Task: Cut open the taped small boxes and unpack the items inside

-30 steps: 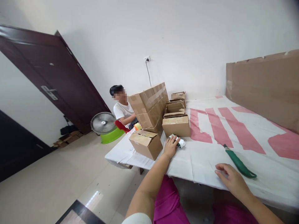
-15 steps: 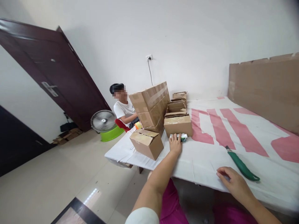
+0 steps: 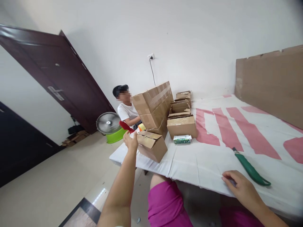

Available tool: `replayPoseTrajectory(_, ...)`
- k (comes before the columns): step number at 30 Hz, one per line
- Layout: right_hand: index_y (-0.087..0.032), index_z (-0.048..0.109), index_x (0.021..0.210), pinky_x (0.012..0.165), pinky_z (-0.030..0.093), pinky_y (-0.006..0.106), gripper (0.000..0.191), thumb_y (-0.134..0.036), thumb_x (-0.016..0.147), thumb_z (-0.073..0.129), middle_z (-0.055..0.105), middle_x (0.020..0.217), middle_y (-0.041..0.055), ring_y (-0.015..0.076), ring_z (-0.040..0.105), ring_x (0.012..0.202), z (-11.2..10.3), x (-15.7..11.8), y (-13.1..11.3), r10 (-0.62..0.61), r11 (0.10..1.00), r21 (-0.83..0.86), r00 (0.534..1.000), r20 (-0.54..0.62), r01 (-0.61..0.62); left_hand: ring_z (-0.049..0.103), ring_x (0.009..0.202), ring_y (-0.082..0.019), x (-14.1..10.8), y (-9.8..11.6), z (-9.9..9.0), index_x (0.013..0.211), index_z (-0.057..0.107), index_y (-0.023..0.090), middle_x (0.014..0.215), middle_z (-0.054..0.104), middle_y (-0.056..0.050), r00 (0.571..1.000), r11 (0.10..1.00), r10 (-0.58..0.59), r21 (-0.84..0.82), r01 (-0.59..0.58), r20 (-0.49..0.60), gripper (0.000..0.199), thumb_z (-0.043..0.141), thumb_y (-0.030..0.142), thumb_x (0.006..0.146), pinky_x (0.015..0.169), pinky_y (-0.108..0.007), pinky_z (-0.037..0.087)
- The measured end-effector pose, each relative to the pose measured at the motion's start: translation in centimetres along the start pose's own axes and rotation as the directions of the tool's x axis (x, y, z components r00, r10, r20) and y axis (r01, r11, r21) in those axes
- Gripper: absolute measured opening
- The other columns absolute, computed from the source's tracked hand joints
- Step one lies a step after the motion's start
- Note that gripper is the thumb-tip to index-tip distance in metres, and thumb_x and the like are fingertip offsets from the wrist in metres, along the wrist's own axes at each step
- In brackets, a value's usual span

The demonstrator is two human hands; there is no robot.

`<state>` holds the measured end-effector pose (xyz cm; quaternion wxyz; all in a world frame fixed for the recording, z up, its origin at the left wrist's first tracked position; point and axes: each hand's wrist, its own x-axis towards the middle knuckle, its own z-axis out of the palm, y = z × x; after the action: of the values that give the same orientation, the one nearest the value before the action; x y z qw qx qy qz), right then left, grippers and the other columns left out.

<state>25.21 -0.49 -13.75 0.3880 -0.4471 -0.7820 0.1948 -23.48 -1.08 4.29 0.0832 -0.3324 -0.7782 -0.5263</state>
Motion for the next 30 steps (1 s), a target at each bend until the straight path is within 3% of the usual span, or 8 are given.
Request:
replayPoseTrajectory(4,-0.025,0.064,0.084,0.075,0.053,0.034,0.029,-0.049,0.088,0.048,0.068,0.088,0.0048,0.0222,0.065,0.084,-0.1,0.0,-0.2,0.003,1.000,0.000,1.000,0.010,-0.003,0.060,0.106,-0.026,0.3,-3.7,-0.4,0.118,0.050,0.014,0.112,0.063,-0.012,0.976,0.992,-0.118,-0.024,0.125,0.182,0.044,0.057,0.033,0.080,0.093,-0.042,0.048)
replayPoseTrajectory(10,-0.025,0.064,0.084,0.076,0.052,0.036,0.031,-0.050,0.089,0.046,0.068,0.088,0.0063,0.0229,0.064,0.084,-0.2,0.0,-0.5,-0.004,1.000,-0.024,1.000,0.019,0.005,0.061,0.105,-0.025,-4.6,-5.1,-1.4,0.116,0.054,0.017,0.109,0.066,-0.008,0.930,0.993,-0.071,-0.064,0.100,0.360,0.045,0.058,0.040,0.078,0.094,-0.040,0.048)
replayPoseTrajectory(17,-0.025,0.066,0.088,0.073,0.055,0.035,0.038,-0.059,0.085,0.050,0.070,0.092,0.0071,0.0236,0.066,0.084,0.0,0.1,-0.4,0.082,0.996,0.050,0.996,-0.035,-0.080,0.045,0.132,-0.027,-12.3,-1.5,-1.2,0.135,0.043,0.015,0.140,0.051,-0.013,0.869,0.993,0.114,-0.040,-0.109,0.482,0.055,0.045,0.044,0.089,0.112,-0.043,0.033)
replayPoseTrajectory(20,-0.023,0.063,0.105,0.073,0.055,0.032,0.041,-0.057,0.087,0.047,0.069,0.105,0.0085,0.0224,0.066,0.089,0.1,-0.1,0.2,0.139,0.979,0.168,0.977,-0.159,-0.112,0.038,0.138,-0.029,-16.9,1.0,0.3,0.144,0.032,0.012,0.148,0.041,-0.017,0.857,0.988,0.144,-0.022,-0.153,0.495,0.063,0.042,0.046,0.091,0.114,-0.046,0.031)
replayPoseTrajectory(22,-0.022,0.059,0.117,0.081,0.054,0.034,0.043,-0.053,0.092,0.041,0.065,0.116,0.0100,0.0227,0.063,0.099,0.0,-0.4,0.9,0.124,0.969,0.238,0.958,-0.257,-0.061,0.036,0.138,-0.030,-19.9,2.8,1.4,0.147,0.027,0.012,0.149,0.039,-0.017,0.809,0.966,0.252,-0.094,-0.240,0.531,0.068,0.044,0.047,0.091,0.113,-0.047,0.031)
replayPoseTrajectory(24,-0.021,0.055,0.123,0.089,0.050,0.039,0.046,-0.050,0.094,0.035,0.061,0.123,0.0116,0.0247,0.060,0.107,0.0,-0.7,1.6,0.109,0.968,0.251,0.929,-0.352,-0.019,0.044,0.132,-0.031,-22.4,4.4,2.4,0.148,0.025,0.014,0.142,0.046,-0.018,0.722,0.919,0.391,-0.197,-0.342,0.571,0.073,0.047,0.051,0.090,0.108,-0.046,0.037)
replayPoseTrajectory(27,-0.018,0.056,0.119,0.095,0.045,0.048,0.050,-0.053,0.094,0.033,0.061,0.117,0.0146,0.0303,0.056,0.111,-0.1,-1.1,2.3,0.108,0.982,0.187,0.871,-0.480,-0.018,0.061,0.103,-0.029,-24.4,6.2,4.2,0.141,0.040,0.018,0.116,0.059,-0.014,0.611,0.852,0.515,-0.278,-0.443,0.601,0.063,0.044,0.054,0.090,0.087,-0.043,0.051)
replayPoseTrajectory(30,-0.017,0.058,0.110,0.089,0.046,0.048,0.048,-0.054,0.093,0.033,0.062,0.102,0.0138,0.0316,0.058,0.103,-0.3,-1.1,2.3,0.129,0.985,0.163,0.846,-0.518,-0.050,0.062,0.085,-0.023,-24.6,6.8,6.4,0.130,0.052,0.019,0.099,0.059,-0.010,0.612,0.802,0.596,-0.345,-0.488,0.519,0.051,0.039,0.052,0.093,0.075,-0.038,0.052)
